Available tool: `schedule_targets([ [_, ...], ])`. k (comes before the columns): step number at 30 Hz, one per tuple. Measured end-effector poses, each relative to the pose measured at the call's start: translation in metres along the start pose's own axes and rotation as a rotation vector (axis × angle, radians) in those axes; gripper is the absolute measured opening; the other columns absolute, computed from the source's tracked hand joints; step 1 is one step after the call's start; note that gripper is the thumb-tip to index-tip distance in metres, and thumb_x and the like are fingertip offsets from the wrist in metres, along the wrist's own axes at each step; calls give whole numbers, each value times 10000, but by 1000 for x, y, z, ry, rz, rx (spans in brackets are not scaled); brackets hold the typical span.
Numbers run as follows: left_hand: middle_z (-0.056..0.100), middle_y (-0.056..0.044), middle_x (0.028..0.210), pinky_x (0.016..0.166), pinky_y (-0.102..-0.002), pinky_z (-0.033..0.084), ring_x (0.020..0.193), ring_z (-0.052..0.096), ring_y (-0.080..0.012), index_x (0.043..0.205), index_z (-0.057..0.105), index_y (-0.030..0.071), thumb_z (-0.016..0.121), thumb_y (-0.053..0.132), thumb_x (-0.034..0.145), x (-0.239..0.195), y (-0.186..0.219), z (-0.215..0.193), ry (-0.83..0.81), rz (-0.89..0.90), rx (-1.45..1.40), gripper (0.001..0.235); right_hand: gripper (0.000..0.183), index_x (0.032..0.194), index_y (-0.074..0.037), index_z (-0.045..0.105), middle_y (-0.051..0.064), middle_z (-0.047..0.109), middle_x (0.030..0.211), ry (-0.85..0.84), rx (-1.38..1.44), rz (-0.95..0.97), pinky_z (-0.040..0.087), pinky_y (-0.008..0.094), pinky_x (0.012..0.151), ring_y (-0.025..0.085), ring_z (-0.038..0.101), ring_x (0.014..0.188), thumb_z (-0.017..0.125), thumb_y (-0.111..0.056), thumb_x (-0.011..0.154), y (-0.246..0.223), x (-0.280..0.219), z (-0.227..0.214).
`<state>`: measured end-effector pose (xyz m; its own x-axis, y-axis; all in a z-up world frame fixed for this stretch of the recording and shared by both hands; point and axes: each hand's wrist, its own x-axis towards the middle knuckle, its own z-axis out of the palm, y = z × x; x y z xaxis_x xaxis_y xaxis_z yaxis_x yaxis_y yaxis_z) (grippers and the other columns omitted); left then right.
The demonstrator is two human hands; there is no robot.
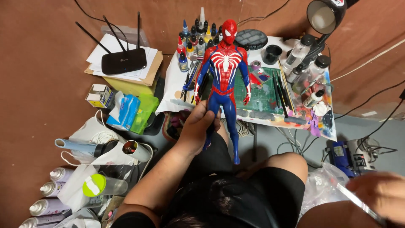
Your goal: Painting fine details on a Spider-Man action figure using a small brush at a hobbyist workstation.
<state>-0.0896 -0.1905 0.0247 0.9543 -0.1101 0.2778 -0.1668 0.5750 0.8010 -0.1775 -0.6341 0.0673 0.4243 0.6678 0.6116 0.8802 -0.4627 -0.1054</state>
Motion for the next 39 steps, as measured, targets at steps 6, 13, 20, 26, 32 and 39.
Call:
schedule_targets([
  [6,578,-118,966,676,-316,447,781,537,-194,1241,541,4,648,322,993,-1,-5,-10,-52,-58,-126,417,231,1125,-49,353,285,515,909,918,142,144,538,494,732,423,544,820,445,-261,1127,-52,88,74],
  [13,604,-113,949,707,-285,504,714,596,-173,1209,535,9,702,342,971,-4,-3,2,-123,-19,-160,442,350,1208,-77,375,200,512,960,1069,146,383,471,461,895,371,559,867,548,-380,1180,-97,135,85],
  [20,501,-30,756,586,-253,412,612,496,-104,1021,477,97,640,264,956,-8,14,37,-70,3,6,242,203,1253,-89,416,239,503,1024,984,254,302,548,446,792,319,520,953,513,-242,1162,-63,104,83],
  [26,583,-11,751,599,-279,483,628,544,-113,1058,514,150,645,157,924,-13,21,46,193,-104,394,188,193,1255,-84,402,243,461,1034,1003,293,326,534,433,773,308,485,933,510,-218,1168,-55,99,84],
  [32,719,-20,1176,994,-316,511,1094,677,-166,1183,521,142,665,200,897,-14,18,44,190,1,465,325,246,1233,-33,378,308,500,1068,976,237,290,564,486,793,359,527,937,533,-215,1176,-60,109,83],
  [39,713,-91,1150,713,-307,675,962,702,-162,1193,498,99,678,131,899,-15,20,47,191,-6,367,347,242,1223,-33,318,295,422,933,956,199,264,531,492,736,349,483,864,499,-188,1178,-62,118,84],
])
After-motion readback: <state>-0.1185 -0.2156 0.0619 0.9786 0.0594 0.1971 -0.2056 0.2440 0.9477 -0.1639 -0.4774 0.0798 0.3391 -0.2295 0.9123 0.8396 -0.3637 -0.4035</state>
